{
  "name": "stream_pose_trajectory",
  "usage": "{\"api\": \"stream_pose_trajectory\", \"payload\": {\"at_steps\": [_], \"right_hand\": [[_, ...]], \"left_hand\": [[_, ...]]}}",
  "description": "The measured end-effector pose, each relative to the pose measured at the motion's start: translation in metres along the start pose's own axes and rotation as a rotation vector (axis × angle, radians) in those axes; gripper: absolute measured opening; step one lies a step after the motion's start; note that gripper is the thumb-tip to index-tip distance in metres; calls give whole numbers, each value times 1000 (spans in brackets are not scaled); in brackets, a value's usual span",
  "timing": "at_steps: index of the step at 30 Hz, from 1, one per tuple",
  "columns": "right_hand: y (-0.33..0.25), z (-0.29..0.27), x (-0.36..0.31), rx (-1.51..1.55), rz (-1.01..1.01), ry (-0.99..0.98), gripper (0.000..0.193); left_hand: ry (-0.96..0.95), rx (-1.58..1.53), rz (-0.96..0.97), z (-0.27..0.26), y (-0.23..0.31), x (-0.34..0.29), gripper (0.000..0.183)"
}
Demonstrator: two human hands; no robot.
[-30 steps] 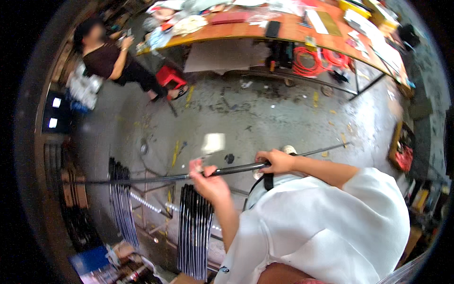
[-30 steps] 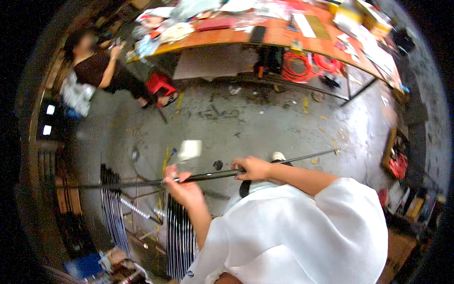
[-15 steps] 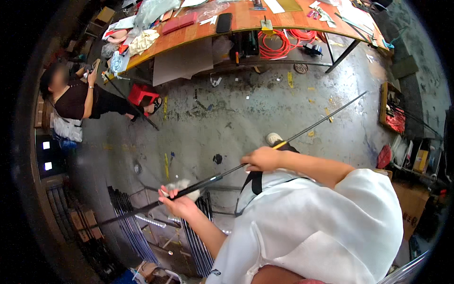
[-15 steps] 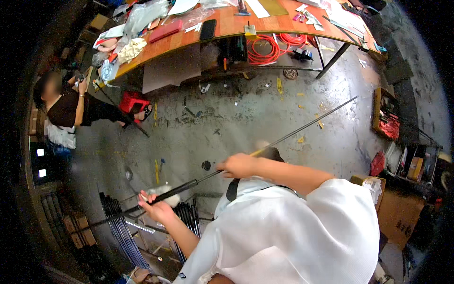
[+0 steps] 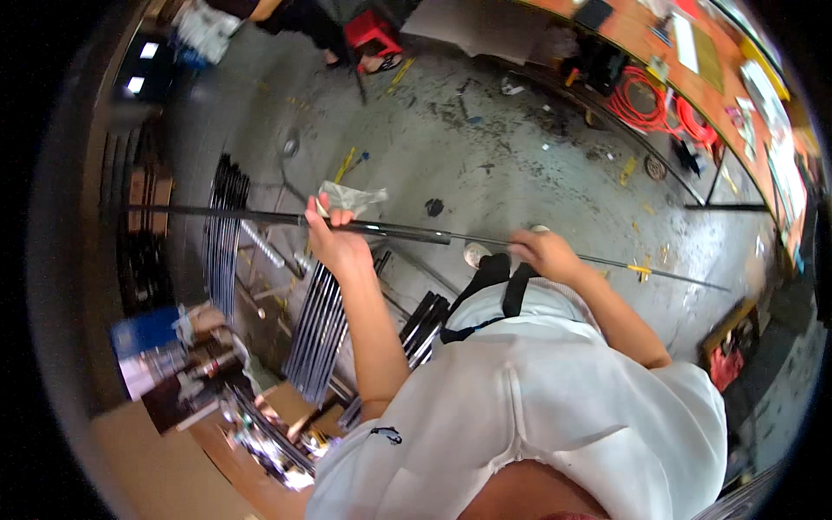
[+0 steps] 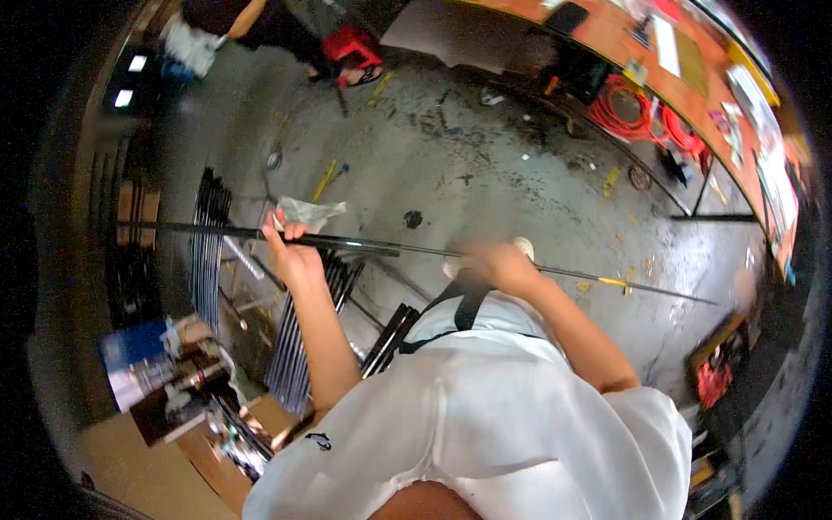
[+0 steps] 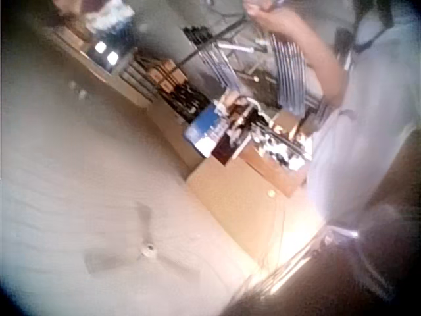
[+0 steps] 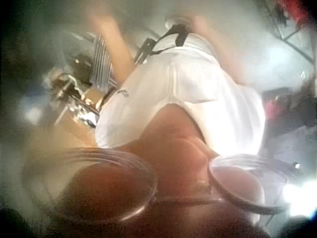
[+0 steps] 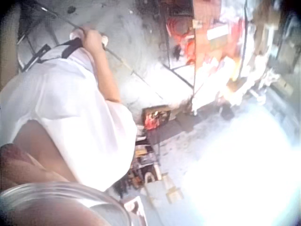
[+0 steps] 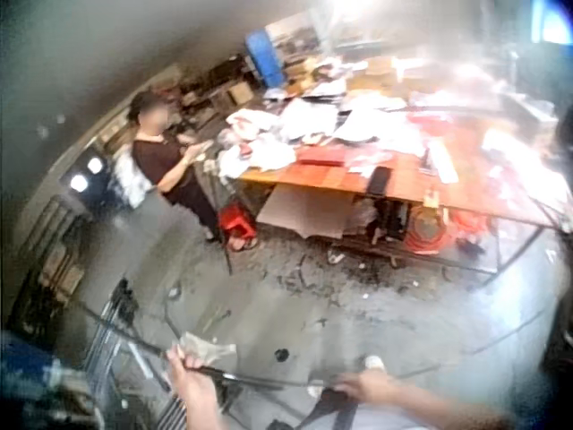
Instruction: The person picks up a long pole from a rack, wipes it with a cloth while holding it by hand, and then places it on a table.
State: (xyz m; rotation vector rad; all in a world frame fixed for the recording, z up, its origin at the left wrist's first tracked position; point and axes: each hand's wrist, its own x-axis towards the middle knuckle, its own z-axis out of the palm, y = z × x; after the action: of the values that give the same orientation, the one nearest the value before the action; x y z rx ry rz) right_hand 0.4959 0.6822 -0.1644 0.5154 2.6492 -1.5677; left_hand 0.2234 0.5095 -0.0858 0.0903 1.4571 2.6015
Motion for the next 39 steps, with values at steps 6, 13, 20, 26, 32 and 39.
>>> {"api": "stream_pose_trajectory", "payload": {"at_steps": [6,13,20,26,32,39], "right_hand": [[127,-28,-85,-199,229,-73,22],[239,-27,-157,-296,420,-75,40],[245,-50,-116,-132,541,-89,47],[234,-69,-80,213,595,-144,45],[332,-94,-38,-172,502,-211,43],[268,-96,12,-343,483,-285,43]], "left_hand": [[143,-9,193,-46,60,21,43],[344,-262,318,-115,124,0,23],[971,-13,497,-184,95,-108,20],[1531,369,396,-266,5,-193,25],[2031,810,33,-328,-96,-260,29],[2072,690,-157,-358,-159,-269,31]]}}
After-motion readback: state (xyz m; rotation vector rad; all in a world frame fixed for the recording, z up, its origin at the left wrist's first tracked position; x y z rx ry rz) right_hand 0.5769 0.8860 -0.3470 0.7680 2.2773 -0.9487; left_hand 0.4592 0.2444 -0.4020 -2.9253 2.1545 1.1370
